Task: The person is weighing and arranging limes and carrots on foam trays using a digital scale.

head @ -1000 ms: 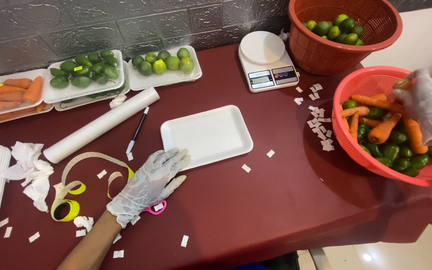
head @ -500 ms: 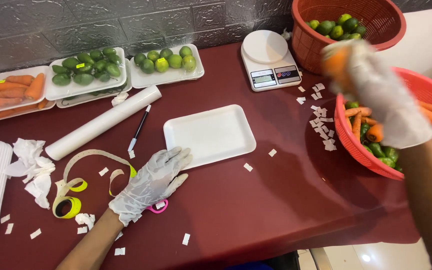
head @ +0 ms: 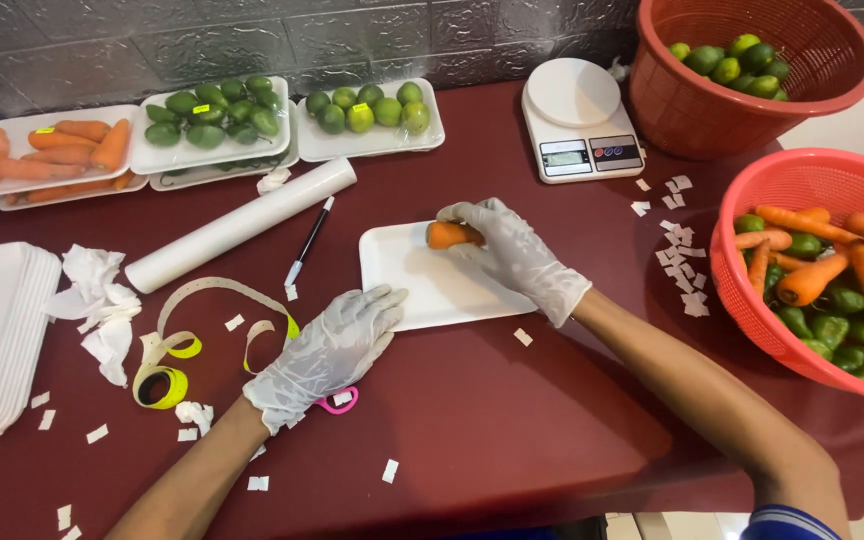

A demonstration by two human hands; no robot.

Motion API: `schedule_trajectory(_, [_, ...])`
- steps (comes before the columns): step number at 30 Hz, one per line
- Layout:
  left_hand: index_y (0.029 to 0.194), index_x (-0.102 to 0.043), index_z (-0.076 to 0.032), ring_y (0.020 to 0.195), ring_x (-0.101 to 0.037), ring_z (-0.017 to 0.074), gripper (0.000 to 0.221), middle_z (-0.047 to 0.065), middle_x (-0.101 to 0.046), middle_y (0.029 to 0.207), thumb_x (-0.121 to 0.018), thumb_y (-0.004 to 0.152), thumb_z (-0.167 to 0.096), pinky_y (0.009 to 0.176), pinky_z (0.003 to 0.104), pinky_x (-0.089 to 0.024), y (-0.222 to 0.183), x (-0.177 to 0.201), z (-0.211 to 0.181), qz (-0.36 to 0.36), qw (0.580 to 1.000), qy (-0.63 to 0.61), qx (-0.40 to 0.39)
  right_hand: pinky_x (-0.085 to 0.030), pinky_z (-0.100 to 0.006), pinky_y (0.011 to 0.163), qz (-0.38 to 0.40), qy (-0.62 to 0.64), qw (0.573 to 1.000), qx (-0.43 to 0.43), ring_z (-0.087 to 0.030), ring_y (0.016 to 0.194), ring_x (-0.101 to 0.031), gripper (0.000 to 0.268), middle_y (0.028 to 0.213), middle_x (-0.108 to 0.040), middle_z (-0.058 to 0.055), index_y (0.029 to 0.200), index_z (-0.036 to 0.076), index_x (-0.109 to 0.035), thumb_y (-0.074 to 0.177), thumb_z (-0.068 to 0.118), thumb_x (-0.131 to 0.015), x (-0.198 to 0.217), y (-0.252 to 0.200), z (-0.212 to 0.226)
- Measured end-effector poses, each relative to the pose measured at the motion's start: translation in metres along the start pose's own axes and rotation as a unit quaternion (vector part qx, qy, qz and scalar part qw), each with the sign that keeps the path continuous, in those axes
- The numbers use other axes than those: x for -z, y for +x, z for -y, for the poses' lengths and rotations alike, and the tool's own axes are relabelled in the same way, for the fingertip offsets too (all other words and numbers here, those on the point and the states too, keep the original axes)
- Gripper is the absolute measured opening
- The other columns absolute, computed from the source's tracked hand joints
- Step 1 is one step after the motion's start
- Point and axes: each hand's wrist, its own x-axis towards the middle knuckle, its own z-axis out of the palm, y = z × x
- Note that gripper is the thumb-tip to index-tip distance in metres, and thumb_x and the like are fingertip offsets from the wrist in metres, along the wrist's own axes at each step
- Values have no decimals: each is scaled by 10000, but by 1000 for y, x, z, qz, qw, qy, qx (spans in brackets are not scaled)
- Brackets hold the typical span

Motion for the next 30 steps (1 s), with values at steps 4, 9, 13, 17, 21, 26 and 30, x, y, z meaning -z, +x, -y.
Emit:
schedule_trajectory(4, [1345, -606, -131, 1306, -585, 279, 376, 82, -627, 1358, -578, 986, -237, 1068, 426, -455, 1, 2, 0, -4, 1000, -5, -3, -548, -407, 998, 13, 16, 998, 61, -242, 1178, -668, 464, 1156, -695, 12, 1303, 325, -670, 863, 327, -815, -5, 11, 0])
schedule_trajectory(9, [1349, -596, -122, 1324, -569, 278, 386, 83, -615, 1358, -561, 989, -256, 1075, 420, -450, -3, -4, -1, 4, 1000, 20, -7, -572, -330, 964, -11, -26, 996, 88, -186, 1119, -703, 464, 1211, -735, 58, 1244, 288, -711, 809, 383, -842, -25, 24, -8])
schedule_trajectory(13, [1353, -596, -122, 1314, -575, 276, 392, 82, -619, 1352, -562, 983, -246, 1070, 426, -455, 1, 2, -2, 11, 999, 28, -9, -530, -381, 1057, -27, 139, 990, 23, -255, 1183, -683, 522, 1249, -732, -37, 1241, 197, -733, 752, 269, -902, -9, 10, 8])
schedule_trajectory(17, [1364, -581, -121, 1342, -558, 277, 410, 87, -607, 1372, -561, 981, -268, 1090, 424, -441, -3, -7, 0, 8, 1000, 17, -6, -519, -525, 1036, 31, -33, 997, 69, -330, 1232, -622, 675, 1323, -661, -61, 1374, 192, -637, 754, 308, -879, 3, 7, -5])
schedule_trajectory(21, [1357, -591, -120, 1328, -569, 275, 410, 82, -618, 1356, -580, 967, -245, 1092, 417, -440, -1, -5, -1, 1, 1000, -1, -2, -429, -637, 1091, 38, -63, 997, -4, -327, 1350, -536, 696, 1457, -566, -41, 1463, 291, -556, 823, 313, -828, 9, 4, -18])
schedule_trajectory(26, [1355, -586, -123, 1331, -568, 263, 417, 69, -623, 1357, -586, 961, -259, 1101, 408, -437, 1, 3, -1, 7, 1000, -26, 8, -512, -546, 1043, 23, -101, 995, 16, -281, 1303, -574, 558, 1363, -640, -15, 1379, 243, -617, 857, 337, -792, 56, -30, -6])
schedule_trajectory(30, [1352, -580, -129, 1336, -568, 241, 415, 54, -622, 1365, -580, 966, -283, 1110, 394, -426, 0, 3, 0, 10, 999, -31, 15, -527, -487, 1033, 2, -128, 992, 12, -271, 1298, -580, 492, 1324, -664, -26, 1376, 224, -628, 919, 366, -738, 84, -62, -5])
